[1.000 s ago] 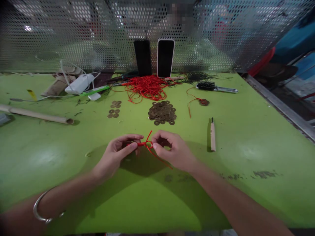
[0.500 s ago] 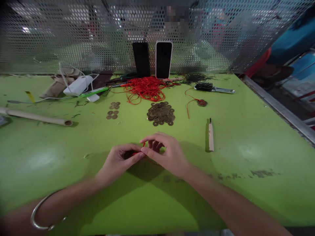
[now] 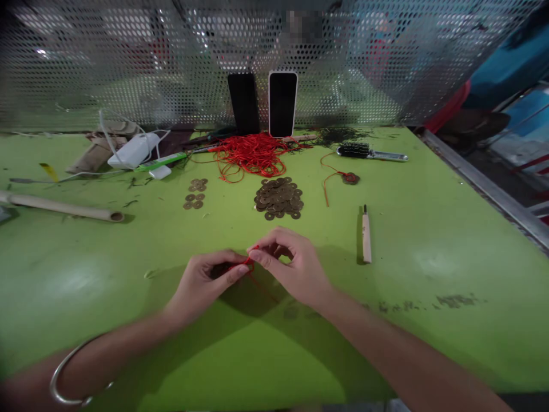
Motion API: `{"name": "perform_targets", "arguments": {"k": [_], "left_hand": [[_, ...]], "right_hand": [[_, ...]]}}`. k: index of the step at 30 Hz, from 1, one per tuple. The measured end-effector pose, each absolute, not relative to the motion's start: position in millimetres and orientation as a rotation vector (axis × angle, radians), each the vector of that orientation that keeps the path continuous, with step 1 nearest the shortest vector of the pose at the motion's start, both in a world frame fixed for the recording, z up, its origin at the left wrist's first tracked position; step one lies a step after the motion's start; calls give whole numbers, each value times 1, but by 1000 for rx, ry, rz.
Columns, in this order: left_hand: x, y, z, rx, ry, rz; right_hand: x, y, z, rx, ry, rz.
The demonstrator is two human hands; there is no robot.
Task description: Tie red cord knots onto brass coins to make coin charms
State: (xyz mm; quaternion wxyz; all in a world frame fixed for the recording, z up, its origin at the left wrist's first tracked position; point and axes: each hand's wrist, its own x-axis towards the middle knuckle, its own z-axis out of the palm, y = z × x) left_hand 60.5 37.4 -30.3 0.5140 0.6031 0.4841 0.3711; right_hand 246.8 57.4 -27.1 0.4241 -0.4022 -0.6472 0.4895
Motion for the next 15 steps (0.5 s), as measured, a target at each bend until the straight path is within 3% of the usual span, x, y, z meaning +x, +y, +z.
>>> {"name": "perform_targets", "arguments": {"k": [15], "left_hand": [[60, 41, -28, 1406, 1174, 951]], "right_hand": [[255, 68, -26, -1078, -1405, 1172]]}}
